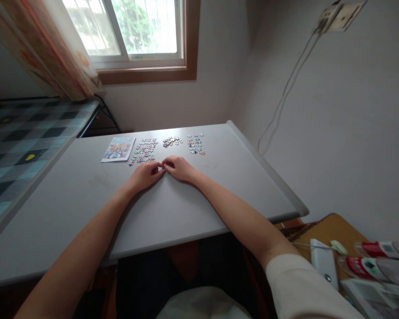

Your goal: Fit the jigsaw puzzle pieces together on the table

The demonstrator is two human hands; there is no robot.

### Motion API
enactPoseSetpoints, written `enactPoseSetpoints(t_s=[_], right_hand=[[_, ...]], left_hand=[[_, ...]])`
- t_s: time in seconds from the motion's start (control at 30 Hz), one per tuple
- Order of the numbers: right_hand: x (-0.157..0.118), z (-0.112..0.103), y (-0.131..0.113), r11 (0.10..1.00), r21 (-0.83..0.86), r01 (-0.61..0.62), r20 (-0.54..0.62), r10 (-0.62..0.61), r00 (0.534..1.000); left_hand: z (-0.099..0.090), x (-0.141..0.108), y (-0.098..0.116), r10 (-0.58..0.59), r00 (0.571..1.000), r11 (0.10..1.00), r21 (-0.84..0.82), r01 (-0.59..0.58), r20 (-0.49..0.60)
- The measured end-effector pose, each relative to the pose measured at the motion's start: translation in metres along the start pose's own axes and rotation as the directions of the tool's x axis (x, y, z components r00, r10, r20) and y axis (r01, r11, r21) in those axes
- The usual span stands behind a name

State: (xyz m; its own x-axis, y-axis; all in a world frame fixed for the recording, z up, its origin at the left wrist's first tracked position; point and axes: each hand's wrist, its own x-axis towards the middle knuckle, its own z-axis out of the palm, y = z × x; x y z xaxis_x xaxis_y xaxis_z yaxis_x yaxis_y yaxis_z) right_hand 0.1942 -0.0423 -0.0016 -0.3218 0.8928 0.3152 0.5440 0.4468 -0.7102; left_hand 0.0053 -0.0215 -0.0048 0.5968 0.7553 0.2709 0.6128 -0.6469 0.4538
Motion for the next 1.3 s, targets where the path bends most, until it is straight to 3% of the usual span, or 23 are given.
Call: enactPoseSetpoints(t_s=[1.3], right_hand=[[-0.0016,-0.0018,-0.0021,1.0,-0.011,0.013,0.004,-0.013,1.0]], left_hand=[[-0.0021,0.0001,0.0042,-0.013,1.0,1.0,-0.025,0.013,0.005]])
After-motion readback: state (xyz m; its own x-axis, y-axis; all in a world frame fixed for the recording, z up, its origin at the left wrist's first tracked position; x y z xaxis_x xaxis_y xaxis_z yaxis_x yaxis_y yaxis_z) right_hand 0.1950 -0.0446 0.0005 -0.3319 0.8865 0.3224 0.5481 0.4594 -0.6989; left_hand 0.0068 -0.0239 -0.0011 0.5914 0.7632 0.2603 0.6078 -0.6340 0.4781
